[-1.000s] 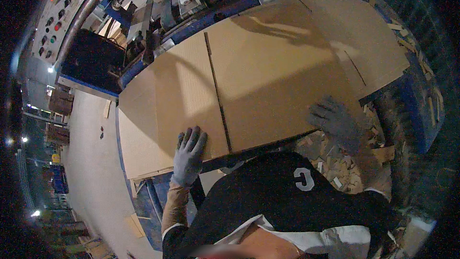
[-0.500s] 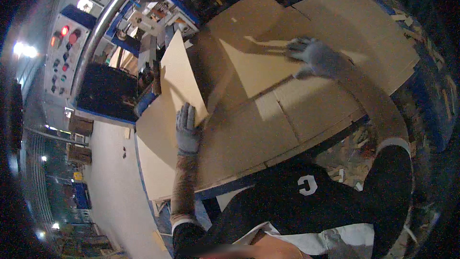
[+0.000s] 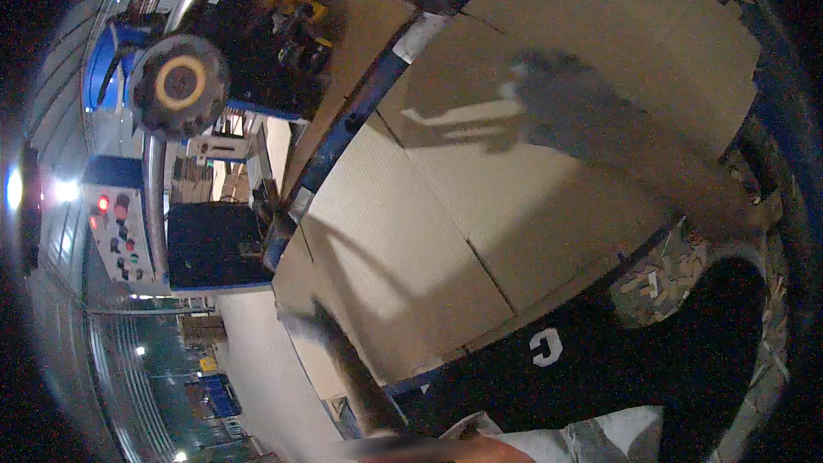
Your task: The person repeatedly picks up flat cardboard sheets, folds them along pre-scored lines, and stacks the formed boxes on a workbench. The process is continuous and repetitive, with the person handling each box individually.
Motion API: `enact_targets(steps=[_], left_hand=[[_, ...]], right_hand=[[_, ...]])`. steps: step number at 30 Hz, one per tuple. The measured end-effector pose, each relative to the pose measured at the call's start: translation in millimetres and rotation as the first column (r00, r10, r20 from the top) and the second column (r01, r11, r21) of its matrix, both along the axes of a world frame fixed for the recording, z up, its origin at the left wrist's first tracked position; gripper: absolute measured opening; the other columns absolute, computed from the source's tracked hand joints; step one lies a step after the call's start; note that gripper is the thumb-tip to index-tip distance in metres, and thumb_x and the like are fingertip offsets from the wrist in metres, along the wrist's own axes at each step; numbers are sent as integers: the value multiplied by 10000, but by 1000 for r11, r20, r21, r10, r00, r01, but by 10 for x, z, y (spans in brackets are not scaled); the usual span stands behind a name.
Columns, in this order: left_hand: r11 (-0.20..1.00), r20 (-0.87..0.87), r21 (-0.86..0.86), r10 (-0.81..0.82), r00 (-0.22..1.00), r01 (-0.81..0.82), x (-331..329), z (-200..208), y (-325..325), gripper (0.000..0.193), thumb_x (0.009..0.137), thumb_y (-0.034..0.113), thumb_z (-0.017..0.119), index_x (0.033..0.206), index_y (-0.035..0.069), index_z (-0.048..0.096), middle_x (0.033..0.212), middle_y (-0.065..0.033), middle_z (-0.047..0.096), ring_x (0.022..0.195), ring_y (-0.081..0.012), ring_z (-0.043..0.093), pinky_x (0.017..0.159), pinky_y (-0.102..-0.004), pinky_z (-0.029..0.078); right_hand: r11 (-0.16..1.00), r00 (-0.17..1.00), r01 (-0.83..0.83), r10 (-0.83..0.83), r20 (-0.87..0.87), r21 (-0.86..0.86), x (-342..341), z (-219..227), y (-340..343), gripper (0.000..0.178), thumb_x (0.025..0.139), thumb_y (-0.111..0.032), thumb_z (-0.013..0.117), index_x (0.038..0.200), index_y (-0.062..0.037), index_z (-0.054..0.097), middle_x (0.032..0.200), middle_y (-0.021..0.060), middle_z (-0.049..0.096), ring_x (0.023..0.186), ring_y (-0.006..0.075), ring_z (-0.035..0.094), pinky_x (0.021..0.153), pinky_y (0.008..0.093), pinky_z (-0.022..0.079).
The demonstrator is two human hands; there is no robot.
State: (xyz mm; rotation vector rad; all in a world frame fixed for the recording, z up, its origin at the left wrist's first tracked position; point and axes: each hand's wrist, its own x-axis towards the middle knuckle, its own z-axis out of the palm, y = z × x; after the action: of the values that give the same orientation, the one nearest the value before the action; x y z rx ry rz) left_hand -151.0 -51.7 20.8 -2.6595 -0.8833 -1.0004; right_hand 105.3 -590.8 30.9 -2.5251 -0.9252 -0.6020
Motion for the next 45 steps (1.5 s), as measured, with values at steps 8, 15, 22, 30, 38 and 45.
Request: enact_targets(steps=[8,15,22,30,38,45], left_hand=[[409,-7,-773,759,651,-485,-1799,-403,236,742,862,477,602,1332,-58,392,1247,-270,509,1086,-384,547,919,-459,450],[378,95,-886,716,691,-269,-1628,-194,64,702,887,406,578,1386,-21,329,1335,-241,440,1159,-372,499,959,-470,416],[482,382,-875,620,685,52,-1649,412,-129,681,912,335,554,1440,16,266,1423,-212,370,1232,-360,451,1000,-480,382],[616,794,-576,266,547,537,-1683,1013,455,519,955,266,464,1313,-104,396,1420,-249,322,1304,-359,361,1075,-497,328],[548,678,-636,61,732,543,-2050,505,588,251,892,107,571,1108,-16,609,1167,-153,593,1059,-228,573,856,-355,506],[680,316,-513,-418,852,524,-1819,204,-414,447,818,122,631,1221,-46,535,1303,-228,521,1180,-354,526,1015,-408,400]], right_hand=[[453,452,891,-889,-67,1,-1159,-621,-1364,511,891,-300,586,1342,-91,471,1404,169,429,1330,318,364,1086,441,312],[411,422,881,-907,-6,-234,-985,-838,-1404,558,914,-326,510,1422,-136,377,1488,170,316,1355,404,304,1127,444,248],[441,440,868,-896,-57,-230,-656,-732,-1428,581,885,-413,552,1394,-168,419,1440,168,396,1317,422,355,1070,502,319],[322,620,605,-765,-177,728,-170,-781,-1533,502,882,-334,595,1300,-74,497,1262,134,568,1179,325,524,969,452,427],[71,955,295,-61,-291,953,-972,636,-1103,355,910,-233,553,1202,-32,566,1154,113,615,1022,224,570,921,345,428],[970,998,58,-63,14,235,-2556,108,-238,344,772,-9,610,1109,-76,627,1160,103,632,1114,269,567,932,369,447]])
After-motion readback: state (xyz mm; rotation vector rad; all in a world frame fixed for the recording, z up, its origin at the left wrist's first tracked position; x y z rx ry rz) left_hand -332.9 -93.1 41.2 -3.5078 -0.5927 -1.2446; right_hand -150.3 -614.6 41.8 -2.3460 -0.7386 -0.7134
